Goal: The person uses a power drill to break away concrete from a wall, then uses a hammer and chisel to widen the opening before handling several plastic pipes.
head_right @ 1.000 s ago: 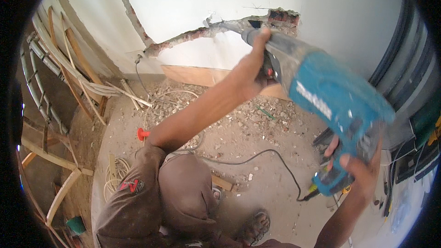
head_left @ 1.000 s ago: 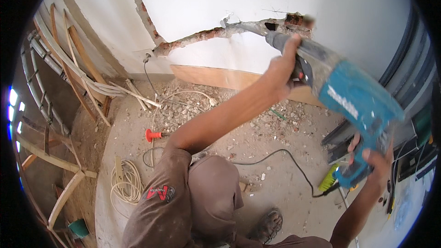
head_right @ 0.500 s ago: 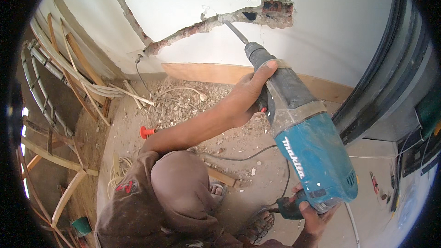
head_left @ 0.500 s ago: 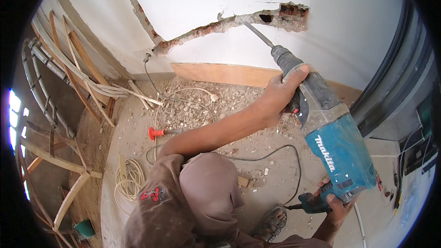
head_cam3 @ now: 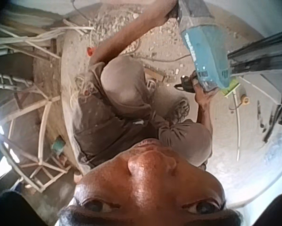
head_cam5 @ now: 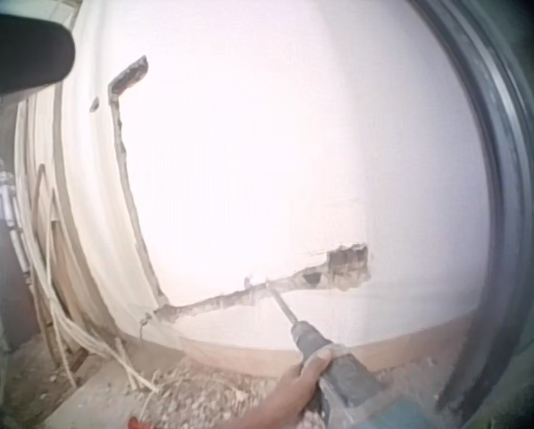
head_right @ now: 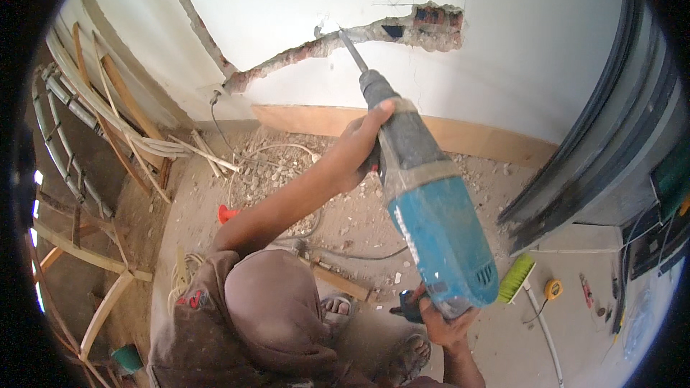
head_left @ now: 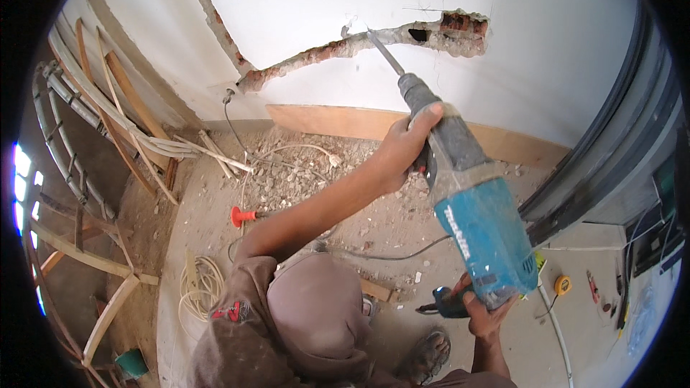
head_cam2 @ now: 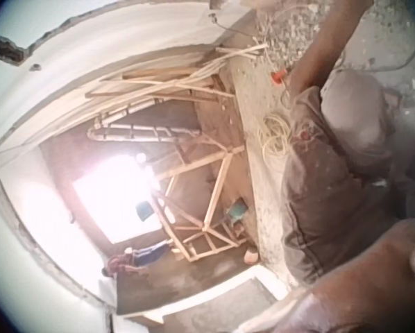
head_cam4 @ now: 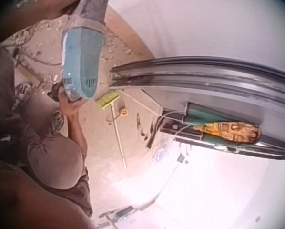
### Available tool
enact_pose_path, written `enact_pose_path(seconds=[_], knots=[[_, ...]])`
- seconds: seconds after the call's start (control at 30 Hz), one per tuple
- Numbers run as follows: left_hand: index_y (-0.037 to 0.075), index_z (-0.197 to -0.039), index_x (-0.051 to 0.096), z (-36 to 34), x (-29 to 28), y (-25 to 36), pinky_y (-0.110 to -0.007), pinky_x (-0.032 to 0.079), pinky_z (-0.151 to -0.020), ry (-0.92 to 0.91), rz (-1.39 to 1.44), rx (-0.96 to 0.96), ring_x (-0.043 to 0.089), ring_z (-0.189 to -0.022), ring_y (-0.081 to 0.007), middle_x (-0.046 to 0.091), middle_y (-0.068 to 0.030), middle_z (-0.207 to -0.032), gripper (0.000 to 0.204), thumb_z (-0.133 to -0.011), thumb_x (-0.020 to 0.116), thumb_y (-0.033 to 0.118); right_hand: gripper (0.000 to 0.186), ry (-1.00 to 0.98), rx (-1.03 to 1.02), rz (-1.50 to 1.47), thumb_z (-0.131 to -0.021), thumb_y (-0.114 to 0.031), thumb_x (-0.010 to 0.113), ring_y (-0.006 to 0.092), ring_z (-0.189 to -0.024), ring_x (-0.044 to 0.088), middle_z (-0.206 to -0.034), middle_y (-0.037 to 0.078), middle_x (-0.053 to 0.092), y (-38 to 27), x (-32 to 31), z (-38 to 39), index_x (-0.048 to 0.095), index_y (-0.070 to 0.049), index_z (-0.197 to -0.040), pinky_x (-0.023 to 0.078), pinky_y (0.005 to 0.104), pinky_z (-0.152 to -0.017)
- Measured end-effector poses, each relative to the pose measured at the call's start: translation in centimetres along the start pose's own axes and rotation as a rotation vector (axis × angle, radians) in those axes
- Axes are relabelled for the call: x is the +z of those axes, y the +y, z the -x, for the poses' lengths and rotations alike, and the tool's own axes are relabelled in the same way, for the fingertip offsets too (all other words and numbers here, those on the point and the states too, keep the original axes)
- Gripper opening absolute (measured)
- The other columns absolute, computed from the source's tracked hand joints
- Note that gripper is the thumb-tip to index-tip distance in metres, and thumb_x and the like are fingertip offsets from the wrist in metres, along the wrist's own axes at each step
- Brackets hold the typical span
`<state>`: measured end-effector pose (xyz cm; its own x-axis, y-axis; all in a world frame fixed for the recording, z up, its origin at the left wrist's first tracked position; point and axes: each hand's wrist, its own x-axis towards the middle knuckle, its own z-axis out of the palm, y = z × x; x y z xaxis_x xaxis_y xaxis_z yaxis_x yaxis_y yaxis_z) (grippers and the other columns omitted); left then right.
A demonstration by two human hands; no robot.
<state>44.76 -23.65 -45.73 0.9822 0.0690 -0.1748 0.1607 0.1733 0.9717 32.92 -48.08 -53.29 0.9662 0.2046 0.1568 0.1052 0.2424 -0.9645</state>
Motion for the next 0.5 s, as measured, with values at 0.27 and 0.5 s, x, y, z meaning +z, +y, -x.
enact_pose_path(seconds=[0.27,0.5], knots=[[-0.008,-0.117,0.044,2.0,1.1,-2.1,-0.025,0.045,-0.044,0.055,0.002,0.125,0.056,-0.057,-0.0110,0.058,-0.0105,-0.083,0.075,-0.081,0.066,0.053,0.051,-0.013,0.129,-0.093,-0.069,-0.025,0.072,0.0245,-0.072,0.063,-0.085,0.016,0.062,1.9,-2.0,2.5,0.055,0.006,-0.107,0.055,0.0362,-0.064],[-0.009,-0.120,0.043,2.1,0.3,-0.5,-0.024,0.045,-0.045,0.021,0.077,0.105,0.058,-0.063,-0.0111,0.060,-0.0101,-0.089,0.075,-0.082,0.066,0.051,0.043,-0.023,0.129,-0.173,-0.075,-0.003,0.062,0.0285,-0.087,0.065,-0.100,0.020,0.064,0.4,-0.8,3.1,0.051,0.008,-0.116,0.053,0.0411,-0.080]])
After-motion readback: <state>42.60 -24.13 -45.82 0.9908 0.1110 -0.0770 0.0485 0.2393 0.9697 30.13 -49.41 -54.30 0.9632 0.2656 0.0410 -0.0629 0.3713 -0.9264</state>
